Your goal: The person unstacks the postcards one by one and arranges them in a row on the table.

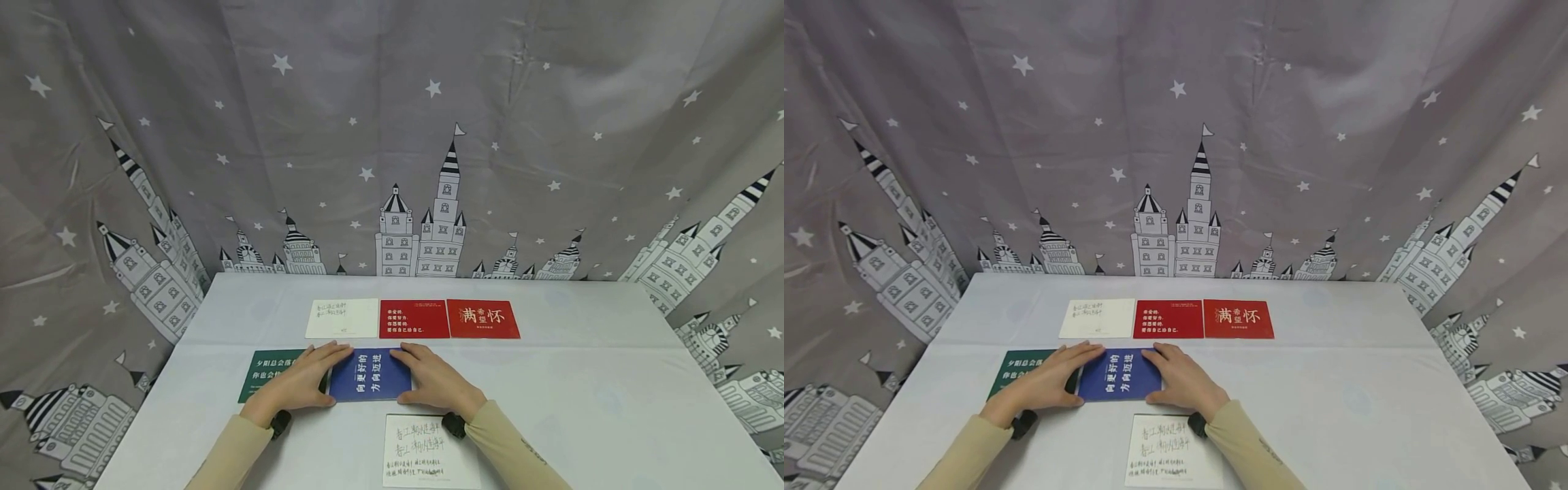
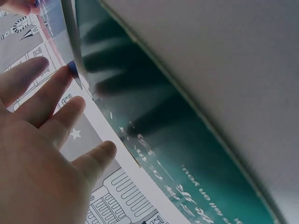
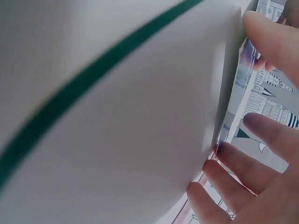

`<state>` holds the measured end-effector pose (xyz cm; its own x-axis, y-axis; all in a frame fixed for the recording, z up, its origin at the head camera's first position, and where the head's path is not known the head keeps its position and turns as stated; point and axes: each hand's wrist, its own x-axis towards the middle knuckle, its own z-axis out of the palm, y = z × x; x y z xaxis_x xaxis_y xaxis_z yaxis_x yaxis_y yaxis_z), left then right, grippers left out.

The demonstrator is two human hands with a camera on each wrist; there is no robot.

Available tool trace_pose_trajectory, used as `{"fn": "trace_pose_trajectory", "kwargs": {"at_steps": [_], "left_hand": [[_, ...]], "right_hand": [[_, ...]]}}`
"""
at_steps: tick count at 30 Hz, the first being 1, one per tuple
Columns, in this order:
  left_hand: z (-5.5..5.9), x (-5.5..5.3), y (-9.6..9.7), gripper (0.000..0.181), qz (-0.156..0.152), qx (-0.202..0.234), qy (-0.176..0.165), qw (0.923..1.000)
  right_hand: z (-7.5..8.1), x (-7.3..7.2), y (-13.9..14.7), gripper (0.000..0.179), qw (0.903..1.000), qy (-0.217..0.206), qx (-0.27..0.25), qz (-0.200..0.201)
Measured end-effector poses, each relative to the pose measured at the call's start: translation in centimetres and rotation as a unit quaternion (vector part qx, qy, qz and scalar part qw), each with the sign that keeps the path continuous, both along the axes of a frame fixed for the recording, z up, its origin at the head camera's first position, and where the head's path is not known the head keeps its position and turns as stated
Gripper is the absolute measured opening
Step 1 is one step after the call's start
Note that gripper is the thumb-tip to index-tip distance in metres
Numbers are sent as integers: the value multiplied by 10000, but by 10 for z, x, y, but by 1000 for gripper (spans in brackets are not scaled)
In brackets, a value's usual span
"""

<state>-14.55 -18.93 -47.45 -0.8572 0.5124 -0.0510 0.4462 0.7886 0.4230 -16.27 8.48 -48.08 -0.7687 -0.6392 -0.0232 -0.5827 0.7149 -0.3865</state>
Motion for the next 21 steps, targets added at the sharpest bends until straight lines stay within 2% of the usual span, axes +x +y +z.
{"fn": "trace_pose_trajectory", "kwargs": {"at_steps": [21], "left_hand": [[-1,0,-1,86,32,-74,-129,9999]], "right_hand": [[-4,-2,-1,77,9995,235,188,83]]}}
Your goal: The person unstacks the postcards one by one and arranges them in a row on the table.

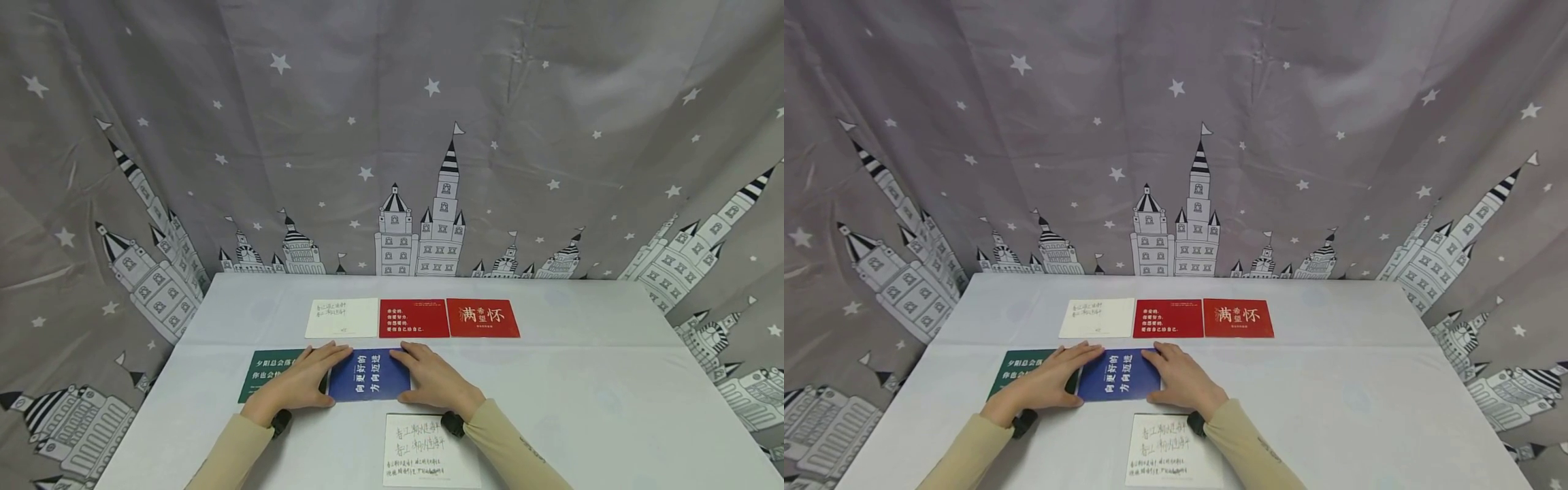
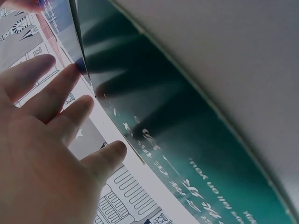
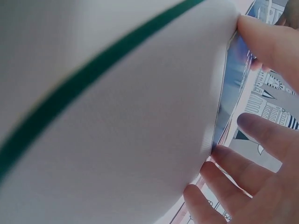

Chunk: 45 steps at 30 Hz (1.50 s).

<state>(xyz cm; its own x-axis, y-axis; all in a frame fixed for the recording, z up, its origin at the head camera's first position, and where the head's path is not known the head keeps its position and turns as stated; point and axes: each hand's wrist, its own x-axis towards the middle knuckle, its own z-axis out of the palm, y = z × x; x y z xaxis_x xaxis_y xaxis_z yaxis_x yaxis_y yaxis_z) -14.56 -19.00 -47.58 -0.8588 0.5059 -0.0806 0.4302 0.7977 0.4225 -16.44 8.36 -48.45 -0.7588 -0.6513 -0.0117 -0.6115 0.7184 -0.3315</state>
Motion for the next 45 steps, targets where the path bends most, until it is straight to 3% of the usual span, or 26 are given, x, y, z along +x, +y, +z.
{"fn": "trace_pose_trajectory", "kwargs": {"at_steps": [11,19,31,45], "left_hand": [[6,3,5,87,12,-97,22,9999],[18,7,14,91,-192,109,460,9987],[35,19,31,91,-456,563,701,9949],[41,47,64,90,-617,638,32,9961]], "right_hand": [[3,1,-3,74,9999,18,145,43],[11,6,4,73,9991,-105,-399,-5],[35,19,22,76,9958,-100,-912,-52],[44,48,49,78,9881,-636,-1354,-355]]}}
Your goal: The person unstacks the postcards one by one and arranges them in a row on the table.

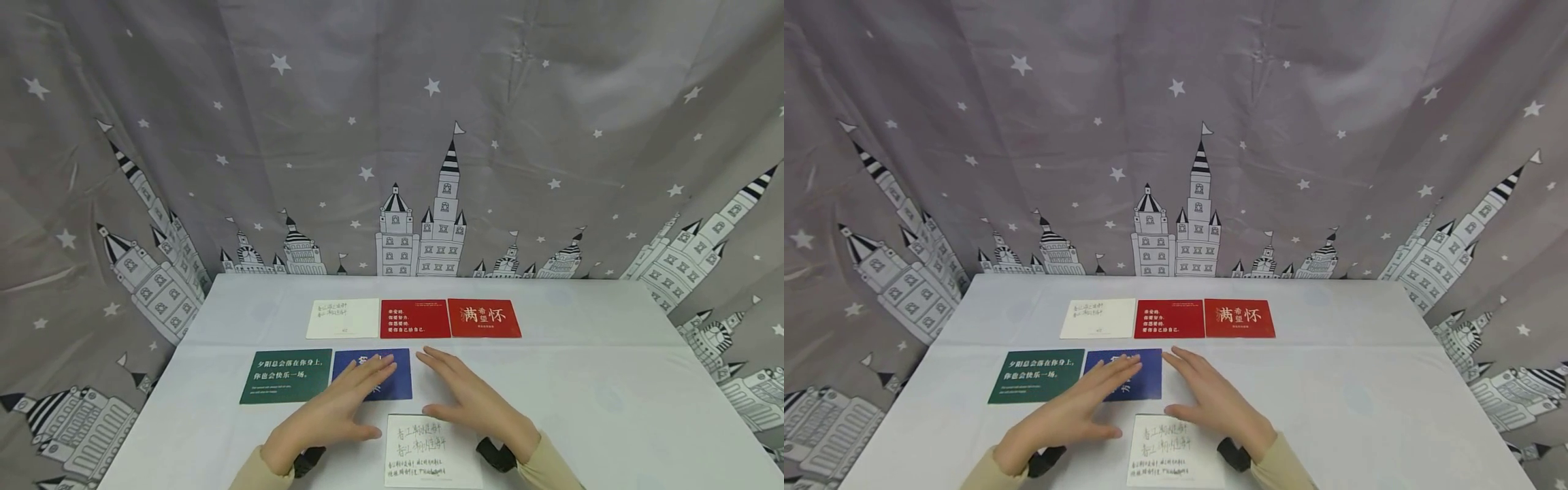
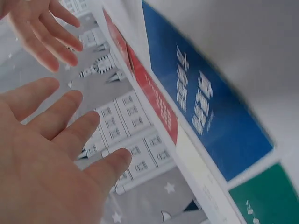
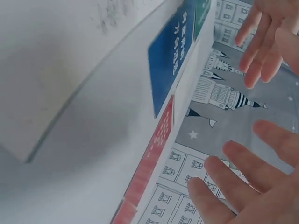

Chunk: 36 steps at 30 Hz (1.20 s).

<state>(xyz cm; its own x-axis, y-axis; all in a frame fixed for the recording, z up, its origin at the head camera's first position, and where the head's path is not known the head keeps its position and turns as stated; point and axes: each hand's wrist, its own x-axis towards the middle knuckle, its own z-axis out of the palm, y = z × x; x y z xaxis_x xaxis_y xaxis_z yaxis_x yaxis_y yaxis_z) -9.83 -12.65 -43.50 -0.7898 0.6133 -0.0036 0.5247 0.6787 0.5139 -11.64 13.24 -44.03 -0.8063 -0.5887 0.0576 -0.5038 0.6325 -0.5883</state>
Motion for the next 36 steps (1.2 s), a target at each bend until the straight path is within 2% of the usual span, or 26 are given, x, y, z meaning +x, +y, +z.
{"fn": "trace_pose_trajectory", "kwargs": {"at_steps": [5,11,14,16,24,31,36], "left_hand": [[-9,10,10,90,-109,-10,-121,9999],[-23,23,18,91,-379,-86,13,9992],[-27,30,21,93,-403,-63,-198,9990],[-29,32,24,94,-337,-53,-415,9986],[-35,41,30,90,5,-5,-1207,9927],[-34,44,31,92,50,-1,-1291,9916],[-34,50,34,100,197,-64,-1277,9916]], "right_hand": [[-4,13,11,77,9993,-355,14,-118],[-14,29,22,78,9973,-651,167,-281],[-18,37,28,80,9969,-715,181,-272],[-21,42,31,82,9970,-714,217,-223],[-29,57,37,90,9886,-1391,399,-419],[-31,63,39,91,9812,-1794,392,-600],[-35,65,41,90,9815,-1785,435,-543]]}}
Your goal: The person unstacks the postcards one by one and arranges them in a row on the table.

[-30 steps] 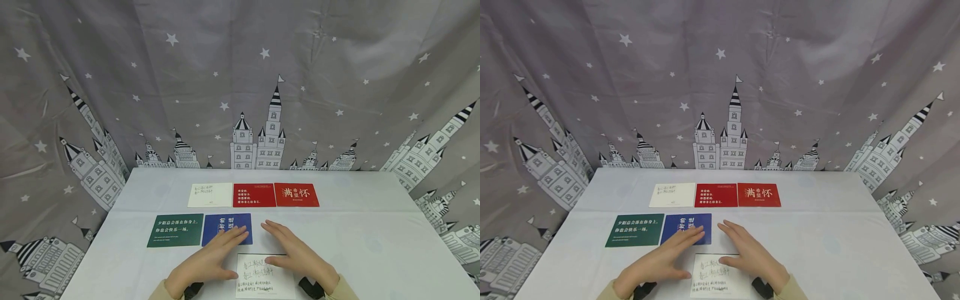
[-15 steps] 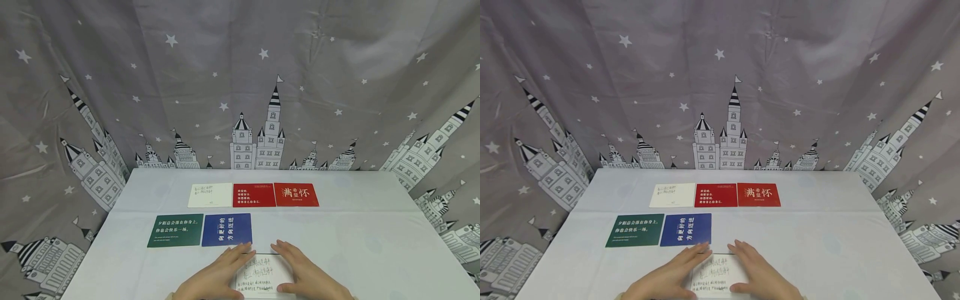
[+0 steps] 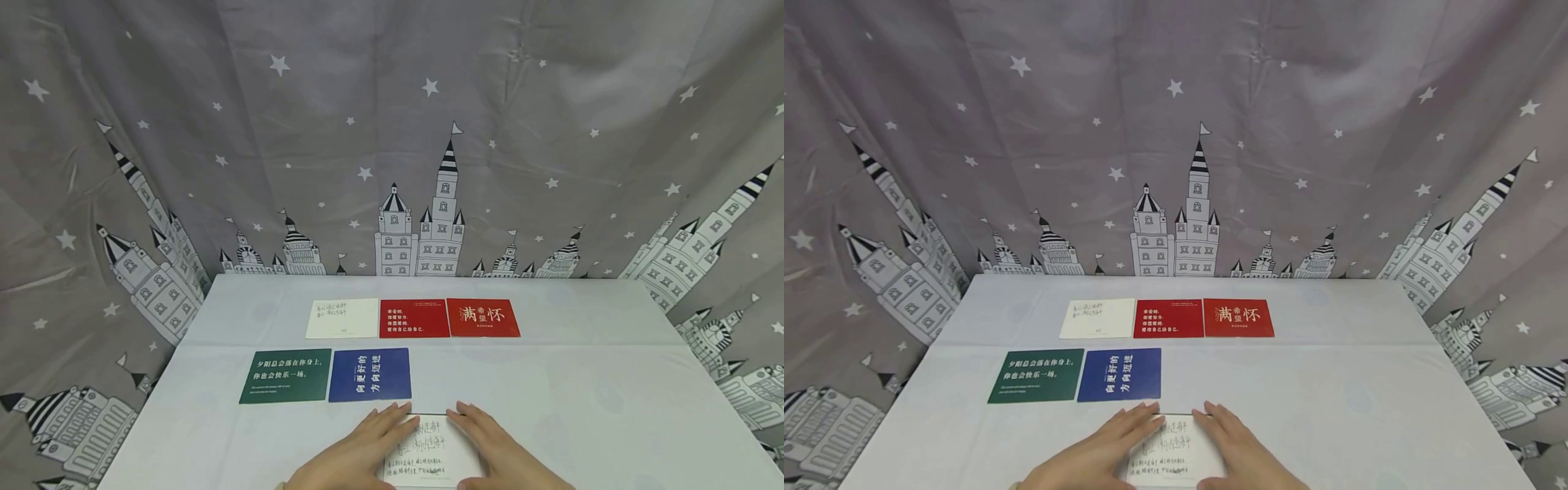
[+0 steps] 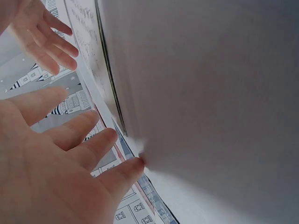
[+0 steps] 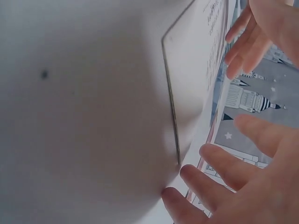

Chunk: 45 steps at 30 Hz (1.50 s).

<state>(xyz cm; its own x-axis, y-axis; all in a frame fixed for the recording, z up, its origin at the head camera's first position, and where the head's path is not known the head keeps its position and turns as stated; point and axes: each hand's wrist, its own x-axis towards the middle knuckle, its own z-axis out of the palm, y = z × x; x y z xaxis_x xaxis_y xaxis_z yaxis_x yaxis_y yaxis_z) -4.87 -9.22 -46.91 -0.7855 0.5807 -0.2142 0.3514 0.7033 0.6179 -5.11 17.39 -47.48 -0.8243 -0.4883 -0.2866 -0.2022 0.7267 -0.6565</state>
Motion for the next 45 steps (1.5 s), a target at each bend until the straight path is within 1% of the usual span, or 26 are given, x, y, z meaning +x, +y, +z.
{"fn": "trace_pose_trajectory", "kwargs": {"at_steps": [3,5,9,12,17,20,24,29,32,35,37,38,42,43,45], "left_hand": [[0,3,2,101,50,-86,-23,9999],[-1,4,3,101,28,-138,-7,9999],[-1,5,4,101,-37,-196,40,9998],[-2,5,4,101,-98,-235,153,9996],[-4,3,4,101,-215,-233,472,9984],[-5,2,4,99,-218,-218,532,9981],[-5,1,5,98,-221,-198,509,9983],[-4,1,5,98,-276,-258,587,9976],[-3,2,5,100,-295,-293,633,9971],[-2,3,4,100,-301,-291,651,9970],[-2,4,4,100,-314,-290,665,9969],[-2,4,3,99,-318,-286,644,9970],[-1,5,2,96,-394,-258,625,9969],[-1,5,1,95,-425,-247,646,9967],[0,5,0,95,-437,-233,655,9966]], "right_hand": [[-2,2,1,91,9996,223,87,152],[-3,3,1,93,9992,327,167,186],[-4,8,-2,97,9982,424,405,84],[-5,12,-4,102,9964,628,575,50],[-9,17,-5,107,9890,1236,800,158],[-12,18,-6,105,9842,1510,891,234],[-15,17,-6,102,9807,1675,980,226],[-14,17,-7,99,9795,1753,968,232],[-14,18,-7,100,9808,1700,933,198],[-14,18,-8,102,9799,1739,960,180],[-14,17,-7,99,9780,1883,863,250],[-13,17,-7,100,9783,1865,865,237],[-9,18,-6,101,9840,1605,733,228],[-7,19,-6,104,9862,1446,784,193],[-4,20,-5,105,9890,1265,742,177]]}}
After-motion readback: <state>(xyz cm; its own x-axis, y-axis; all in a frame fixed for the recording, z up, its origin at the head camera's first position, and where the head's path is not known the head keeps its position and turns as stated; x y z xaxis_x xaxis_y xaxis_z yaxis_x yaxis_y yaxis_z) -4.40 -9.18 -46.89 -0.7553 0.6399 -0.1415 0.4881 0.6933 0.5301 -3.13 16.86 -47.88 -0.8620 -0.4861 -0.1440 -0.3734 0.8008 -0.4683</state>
